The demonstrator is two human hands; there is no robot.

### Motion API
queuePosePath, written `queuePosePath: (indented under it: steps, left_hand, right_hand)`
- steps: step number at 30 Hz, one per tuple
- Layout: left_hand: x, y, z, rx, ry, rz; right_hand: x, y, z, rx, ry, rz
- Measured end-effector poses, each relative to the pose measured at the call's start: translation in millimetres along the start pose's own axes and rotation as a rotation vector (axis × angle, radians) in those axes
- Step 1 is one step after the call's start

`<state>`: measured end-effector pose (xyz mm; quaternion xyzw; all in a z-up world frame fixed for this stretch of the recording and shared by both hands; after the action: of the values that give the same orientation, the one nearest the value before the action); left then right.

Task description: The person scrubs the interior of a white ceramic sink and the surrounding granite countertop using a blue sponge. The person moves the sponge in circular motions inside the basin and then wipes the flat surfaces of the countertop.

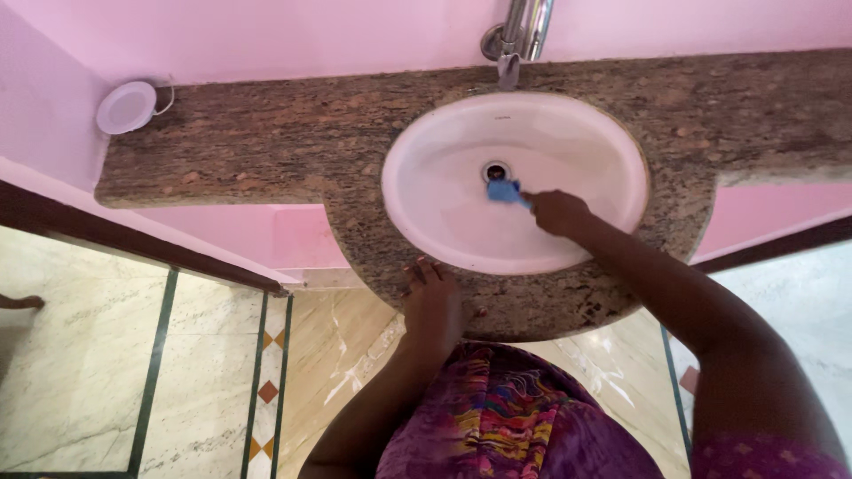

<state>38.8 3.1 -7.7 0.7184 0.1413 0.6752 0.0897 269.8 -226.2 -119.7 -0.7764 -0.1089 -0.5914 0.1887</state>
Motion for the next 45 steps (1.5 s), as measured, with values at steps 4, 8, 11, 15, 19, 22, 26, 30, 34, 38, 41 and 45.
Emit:
queuePosePath:
  steps: [4,8,11,15,19,22,26,30,34,38,41,45]
  left_hand:
    - [-1.0,-0.5,-4.2,0.025,-0.03,0.006]
    - [0.7,-1.3,-2.8,-0.028,0.02,0.056]
    - [12.4,1.6,2.4,-0.029,0.006,0.047]
    - [35.3,-10.8,20.4,-0.022,-0.143,-0.012]
    - [43.7,-20.7,31.9,-0.14,-0.005,0.065]
    - [33.4,-17.0,30.8,-0.217,0.139,0.177]
    - [21.8,-15.9,35.1,-0.269,-0.099,0.276]
    - [27.6,-15.0,43.0,-0.126,-0.133,0.162]
    - [27.5,-14.7,73.0,-0.209,-0.055,0.265]
    - [21.2,-37.2,111.0,-0.234,-0.075,0.294]
    - [8.1,-51.8,130.3,-0.165,-0.153,0.319]
    - [-3.6,-62.7,139.7,-0.093,-0.218,0.293]
  right_hand:
    - [28.0,22.5,0.4,-0.047,0.041,-0.058]
    - [47.1,38.2,-43.8,0.138,-0.228,0.029]
    - [47.0,37.3,-40.4,0.016,-0.215,-0.09]
    - [62.3,15.5,-11.3,-0.073,-0.124,-0.269]
    - [95.0,12.2,-28.0,-0.157,0.02,-0.1]
    - [110.6,33.3,-69.0,-0.335,-0.128,-0.277]
    - [76.4,30.1,-53.6,-0.34,-0.077,-0.219]
    - [24.4,-9.5,33.5,-0.27,0.09,-0.03]
    - [34.3,-21.3,54.3,-0.267,0.143,-0.019]
    - [69.0,33.0,20.0,-0.341,0.236,-0.055]
    - [42.7,59.6,31.2,-0.412,0.216,-0.054]
    - [18.3,30.2,64.3,-0.237,0.293,-0.026]
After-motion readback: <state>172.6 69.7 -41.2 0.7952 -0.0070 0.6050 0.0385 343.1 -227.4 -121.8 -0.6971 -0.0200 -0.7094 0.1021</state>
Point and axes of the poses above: each hand's wrist, its own z-axis towards the middle knuckle, its own x-axis out of the back of the hand, y = z × x, the point moved 4 cm from there along z, towards the middle knuckle, and after that the axes turned 9 degrees about y, right-handed, at the moved point
